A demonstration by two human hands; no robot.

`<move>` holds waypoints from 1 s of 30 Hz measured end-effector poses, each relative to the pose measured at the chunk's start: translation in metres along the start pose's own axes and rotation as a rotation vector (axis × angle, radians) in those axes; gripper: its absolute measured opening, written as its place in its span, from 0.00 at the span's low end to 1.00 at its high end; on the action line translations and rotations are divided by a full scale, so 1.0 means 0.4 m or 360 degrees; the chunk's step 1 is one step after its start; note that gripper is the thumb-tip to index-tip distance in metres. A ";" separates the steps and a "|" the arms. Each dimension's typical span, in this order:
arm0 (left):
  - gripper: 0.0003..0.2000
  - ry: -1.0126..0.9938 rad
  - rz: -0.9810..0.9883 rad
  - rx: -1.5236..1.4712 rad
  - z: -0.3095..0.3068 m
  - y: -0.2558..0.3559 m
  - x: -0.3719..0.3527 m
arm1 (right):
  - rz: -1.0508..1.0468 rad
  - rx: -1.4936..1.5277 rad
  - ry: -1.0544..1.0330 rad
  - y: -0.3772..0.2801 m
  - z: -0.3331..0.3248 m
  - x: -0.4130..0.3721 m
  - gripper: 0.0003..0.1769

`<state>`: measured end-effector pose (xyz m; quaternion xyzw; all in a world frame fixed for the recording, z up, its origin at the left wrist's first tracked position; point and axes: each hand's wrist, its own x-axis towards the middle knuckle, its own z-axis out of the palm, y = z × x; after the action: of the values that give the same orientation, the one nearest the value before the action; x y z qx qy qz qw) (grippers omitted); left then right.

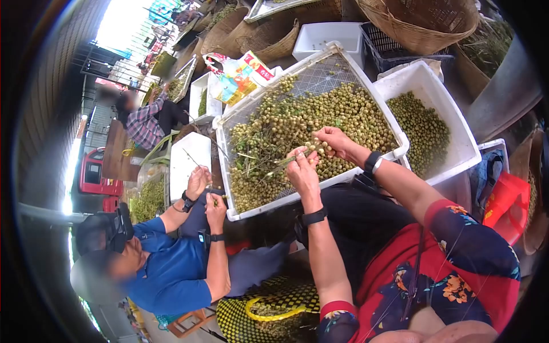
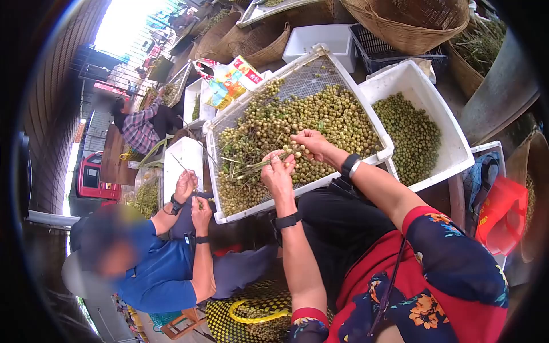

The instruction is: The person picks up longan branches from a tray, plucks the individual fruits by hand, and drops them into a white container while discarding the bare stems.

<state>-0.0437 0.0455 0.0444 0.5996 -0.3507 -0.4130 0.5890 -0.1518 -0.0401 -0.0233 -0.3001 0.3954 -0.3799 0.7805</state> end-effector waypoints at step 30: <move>0.12 -0.0137 -0.0231 -0.0473 -0.045 -0.131 0.147 | -0.0200 -0.0426 0.0255 0.027 -0.035 0.140 0.11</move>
<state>-0.0066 0.0030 -0.0133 0.5113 -0.2666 -0.5271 0.6242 -0.1373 -0.0832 -0.0604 -0.3942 0.4840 -0.3948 0.6742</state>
